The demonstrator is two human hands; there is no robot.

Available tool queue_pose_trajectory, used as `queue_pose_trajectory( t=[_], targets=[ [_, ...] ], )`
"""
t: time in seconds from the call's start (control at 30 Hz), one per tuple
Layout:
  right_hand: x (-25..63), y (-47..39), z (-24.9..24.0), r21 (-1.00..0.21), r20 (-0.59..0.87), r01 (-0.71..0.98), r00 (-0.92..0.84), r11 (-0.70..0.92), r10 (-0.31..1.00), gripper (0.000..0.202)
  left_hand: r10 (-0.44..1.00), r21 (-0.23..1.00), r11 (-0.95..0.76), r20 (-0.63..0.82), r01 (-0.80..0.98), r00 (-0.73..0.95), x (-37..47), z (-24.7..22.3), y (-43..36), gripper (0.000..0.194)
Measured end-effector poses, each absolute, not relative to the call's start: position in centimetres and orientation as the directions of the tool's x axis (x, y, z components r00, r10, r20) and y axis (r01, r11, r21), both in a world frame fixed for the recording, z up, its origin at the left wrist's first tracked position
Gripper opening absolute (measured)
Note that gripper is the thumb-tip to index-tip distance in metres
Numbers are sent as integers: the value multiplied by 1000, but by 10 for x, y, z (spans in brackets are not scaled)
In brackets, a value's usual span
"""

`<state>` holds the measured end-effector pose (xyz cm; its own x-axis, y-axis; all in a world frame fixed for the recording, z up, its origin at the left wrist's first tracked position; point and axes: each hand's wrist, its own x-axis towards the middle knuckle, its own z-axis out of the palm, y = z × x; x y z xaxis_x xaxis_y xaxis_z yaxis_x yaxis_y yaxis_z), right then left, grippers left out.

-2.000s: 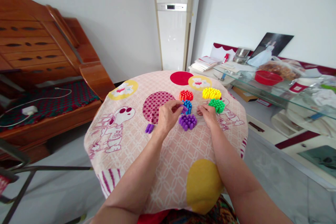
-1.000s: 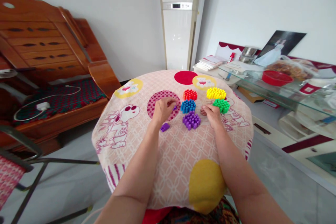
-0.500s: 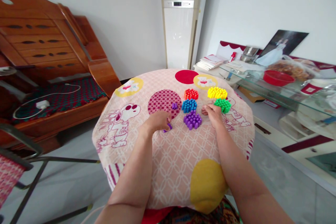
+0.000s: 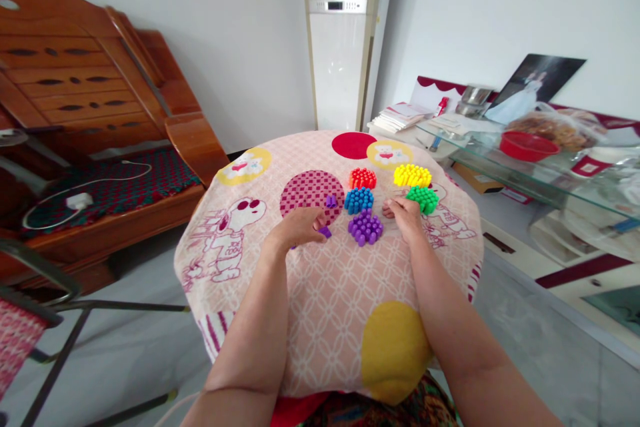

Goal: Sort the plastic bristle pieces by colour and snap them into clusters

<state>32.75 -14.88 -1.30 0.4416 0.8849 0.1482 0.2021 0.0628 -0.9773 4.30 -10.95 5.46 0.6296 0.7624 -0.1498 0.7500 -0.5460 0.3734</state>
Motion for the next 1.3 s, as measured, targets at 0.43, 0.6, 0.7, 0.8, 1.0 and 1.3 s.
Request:
queue_pose_trajectory(
  t=[0.43,0.6,0.7,0.8,1.0,1.3],
  targets=[
    [328,-148,-14,-975,139,216,443,45,885,30,666,462,-662,1,591,746,67,54,-123,13],
    [329,-147,-15,-976,153,207,437,67,886,32,676,478,-659,38,581,736,78,51,-128,14],
    [328,-148,-15,-975,158,211,434,70,887,35,721,552,-605,74,574,689,86,50,-132,20],
    [327,-148,-13,-975,151,216,438,59,886,36,736,628,-561,79,540,673,88,52,-133,20],
    [325,-150,-11,-977,153,203,447,66,881,30,802,628,-493,58,602,595,48,61,-113,12],
    [327,-150,-13,-971,165,228,442,67,882,26,898,547,-214,-216,809,383,-30,46,-87,23]
  ],
)
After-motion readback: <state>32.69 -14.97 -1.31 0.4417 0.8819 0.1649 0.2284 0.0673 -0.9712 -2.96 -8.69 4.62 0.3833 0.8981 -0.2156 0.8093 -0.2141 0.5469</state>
